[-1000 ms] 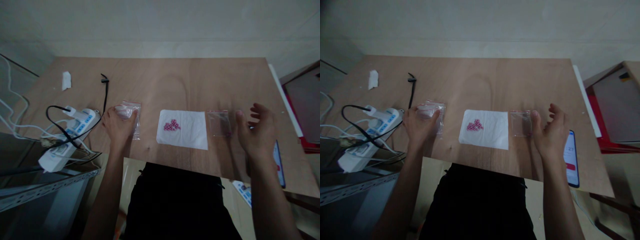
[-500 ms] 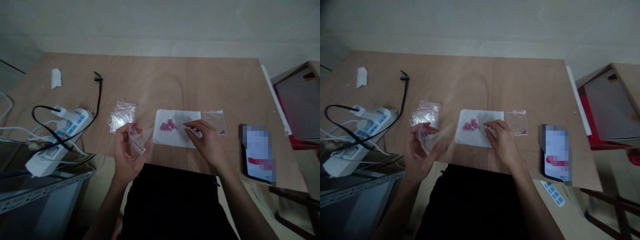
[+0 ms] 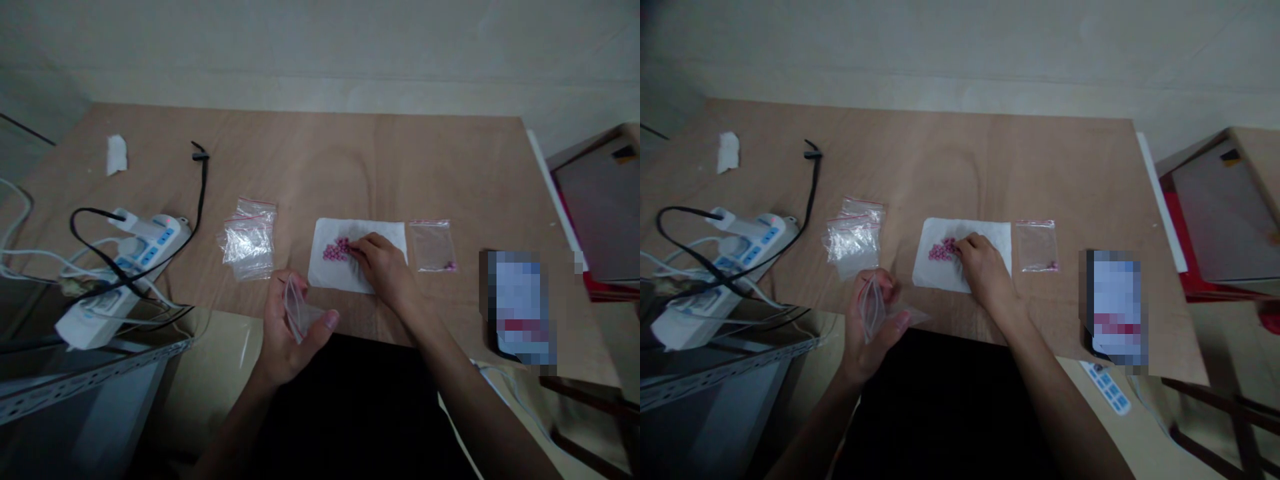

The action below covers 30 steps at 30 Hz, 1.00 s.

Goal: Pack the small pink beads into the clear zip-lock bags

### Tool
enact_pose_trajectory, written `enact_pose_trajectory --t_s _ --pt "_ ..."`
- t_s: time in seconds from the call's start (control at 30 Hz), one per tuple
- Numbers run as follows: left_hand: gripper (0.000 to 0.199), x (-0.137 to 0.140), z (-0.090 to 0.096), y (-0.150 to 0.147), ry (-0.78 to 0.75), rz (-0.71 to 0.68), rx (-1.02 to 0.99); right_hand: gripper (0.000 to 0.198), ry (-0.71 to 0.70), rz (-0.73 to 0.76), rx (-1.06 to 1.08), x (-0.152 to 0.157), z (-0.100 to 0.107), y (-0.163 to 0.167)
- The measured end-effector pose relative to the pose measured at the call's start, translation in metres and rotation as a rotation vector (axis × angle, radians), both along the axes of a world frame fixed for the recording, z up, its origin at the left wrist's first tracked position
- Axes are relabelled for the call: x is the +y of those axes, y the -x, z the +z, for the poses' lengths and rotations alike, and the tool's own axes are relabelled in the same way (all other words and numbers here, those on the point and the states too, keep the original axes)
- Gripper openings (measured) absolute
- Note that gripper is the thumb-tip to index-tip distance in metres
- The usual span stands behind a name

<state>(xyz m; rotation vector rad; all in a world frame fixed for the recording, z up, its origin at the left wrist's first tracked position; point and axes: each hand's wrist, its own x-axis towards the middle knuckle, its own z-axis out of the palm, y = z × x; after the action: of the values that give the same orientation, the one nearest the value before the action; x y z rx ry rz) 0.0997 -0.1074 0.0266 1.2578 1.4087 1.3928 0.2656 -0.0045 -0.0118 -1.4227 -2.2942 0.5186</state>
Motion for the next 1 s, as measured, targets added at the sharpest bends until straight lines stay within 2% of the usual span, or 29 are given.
enact_pose_trajectory --t_s 0.27,0.57,0.77,1.0 --pt "0.038 0.006 0.001 -0.001 -0.035 -0.046 0.283 0.028 -0.010 -0.038 -0.143 -0.001 0.010 0.008" --pt "0.039 0.007 -0.002 0.004 -0.002 -0.068 0.417 0.025 0.048 -0.125 -0.273 0.007 0.022 0.017" --pt "0.040 0.014 -0.002 0.003 -0.037 -0.101 0.427 0.018 0.110 -0.175 -0.295 0.014 0.028 0.015" --pt "0.052 0.017 0.002 -0.002 -0.044 -0.134 0.304 0.015 0.182 -0.162 -0.284 0.026 0.033 0.010"
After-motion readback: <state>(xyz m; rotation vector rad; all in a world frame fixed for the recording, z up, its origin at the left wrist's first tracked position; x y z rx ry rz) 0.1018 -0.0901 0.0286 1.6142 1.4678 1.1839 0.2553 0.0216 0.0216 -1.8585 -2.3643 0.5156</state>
